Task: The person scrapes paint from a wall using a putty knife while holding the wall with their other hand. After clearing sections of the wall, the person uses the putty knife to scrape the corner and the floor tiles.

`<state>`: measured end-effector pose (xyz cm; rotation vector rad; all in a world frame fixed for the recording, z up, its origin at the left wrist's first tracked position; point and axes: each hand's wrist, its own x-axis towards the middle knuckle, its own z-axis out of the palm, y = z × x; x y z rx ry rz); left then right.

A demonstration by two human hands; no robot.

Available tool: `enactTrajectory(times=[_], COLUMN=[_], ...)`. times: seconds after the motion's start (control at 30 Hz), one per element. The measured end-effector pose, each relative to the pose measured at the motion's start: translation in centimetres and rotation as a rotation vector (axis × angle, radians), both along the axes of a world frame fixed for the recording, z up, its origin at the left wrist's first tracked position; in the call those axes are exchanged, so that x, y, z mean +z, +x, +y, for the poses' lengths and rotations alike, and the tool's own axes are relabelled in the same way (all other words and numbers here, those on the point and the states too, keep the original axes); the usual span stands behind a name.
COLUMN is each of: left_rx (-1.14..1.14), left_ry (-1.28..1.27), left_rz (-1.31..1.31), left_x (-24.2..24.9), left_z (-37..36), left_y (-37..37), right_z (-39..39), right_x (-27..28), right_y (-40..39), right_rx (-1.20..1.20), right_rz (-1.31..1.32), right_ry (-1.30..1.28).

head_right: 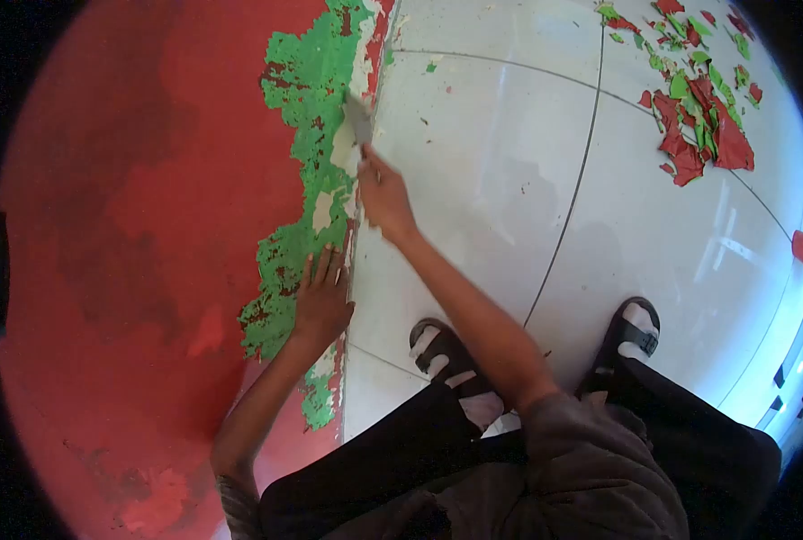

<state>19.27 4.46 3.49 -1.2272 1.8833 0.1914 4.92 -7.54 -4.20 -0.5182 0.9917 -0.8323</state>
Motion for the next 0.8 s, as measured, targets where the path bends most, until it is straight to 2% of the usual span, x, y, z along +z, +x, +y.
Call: enactTrajectory(times=[0.07,0.1,0.17,0.23,0.27,0.37,0.43,0.47,0.53,0.63,0.77,0.8], left_rx=[0.033,0.04,0.046,0.06,0.073,0.142,0.157,0.176,0.16,0.157,0.206,0.214], left_ry=[-0.019,-0.009,0.024,-0.018,-0.033,-0.021,-0.034,-0.029,-0.081,-0.108,-0.154,-0.128], left_rz=[0.012,0.002,-0.02,0.013,0.026,0.088,0.113,0.124,0.169,0.206,0.328,0.323], left_x=[0.8,0.8,0.7,1.3,1.7,2.4,2.3,2.2,2.4,2.7,3.4,3.8], left_z=[-0.2,-0.4,-0.4,-0.4,0.1,0.7,0.2,0.6,1.9,1.7,1.9,2.3], left_y=[-0.6,-0.6,-0.4,-0.9,-1.1,-1.2,-1.0,-0.9,-1.0,-0.6,-0.9,-1.1], right_z=[0.9,3.9,4.7,0.4,-1.7,4.6,5.3,3.8,2.4,8.0,1.5,2.6], right_x=[0.9,2.2,0.3,-0.4,-2.3,2.4,1.8,0.1,1.1,4.3,-0.3,-0.1], right_y=[0.2,0.1,1.1,-0.2,0.0,-0.6,0.5,0.3,-0.3,-0.3,0.0,0.8], right_rx=[-0.037,0.004,0.009,-0.044,-0.057,0.105,0.008,-0.018,-0.052,0.104,-0.027,-0.048], right_rz=[0.021,0.08,0.058,0.02,-0.134,0.02,0.003,-0.03,-0.093,-0.102,-0.105,-0.054], right_ry=[-0.041,-0.088,-0.169,-0.051,0.003,-0.045,-0.126,-0.056,0.093,0.077,0.1,0.028])
